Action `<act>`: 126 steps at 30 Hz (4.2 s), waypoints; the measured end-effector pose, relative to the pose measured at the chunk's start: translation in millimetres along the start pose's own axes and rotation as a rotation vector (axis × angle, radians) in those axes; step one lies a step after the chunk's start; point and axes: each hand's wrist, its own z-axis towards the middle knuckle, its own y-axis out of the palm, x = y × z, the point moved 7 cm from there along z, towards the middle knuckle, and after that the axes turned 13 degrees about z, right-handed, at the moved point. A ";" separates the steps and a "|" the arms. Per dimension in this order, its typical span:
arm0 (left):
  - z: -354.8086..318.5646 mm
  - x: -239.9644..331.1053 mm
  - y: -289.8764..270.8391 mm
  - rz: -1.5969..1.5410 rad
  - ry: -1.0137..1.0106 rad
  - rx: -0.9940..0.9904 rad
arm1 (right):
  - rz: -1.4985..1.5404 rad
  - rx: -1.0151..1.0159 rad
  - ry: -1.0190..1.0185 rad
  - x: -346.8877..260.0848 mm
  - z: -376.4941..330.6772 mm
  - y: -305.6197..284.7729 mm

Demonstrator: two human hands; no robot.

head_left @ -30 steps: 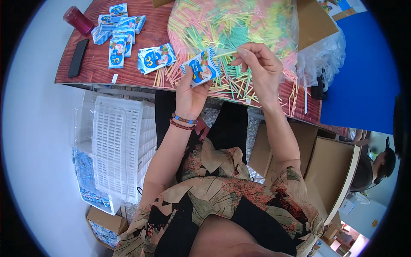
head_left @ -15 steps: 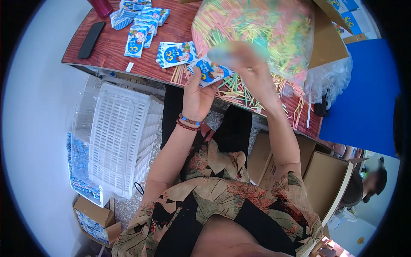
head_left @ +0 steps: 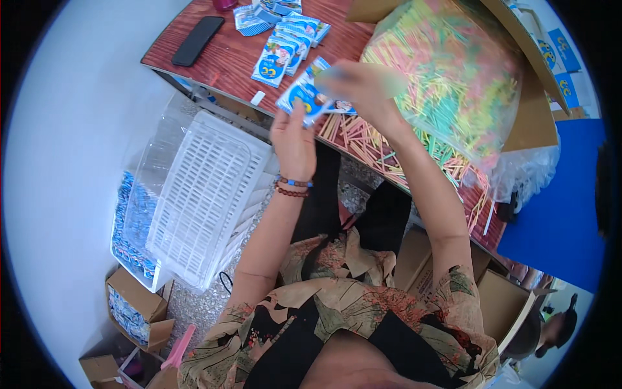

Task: Sorting small blue packets and colorful shredded paper on a table.

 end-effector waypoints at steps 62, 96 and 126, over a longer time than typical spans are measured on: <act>-60.4 -28.3 34.6 0.352 -0.215 -0.341 | 0.834 0.216 0.246 73.4 -149.1 -27.5; -107.4 -73.8 22.8 0.221 -0.487 -0.224 | 0.014 -0.010 -0.336 36.4 -189.7 -33.6; -113.9 -78.3 19.7 0.294 -0.464 -0.204 | -1.023 0.135 -0.045 89.3 -166.7 -136.3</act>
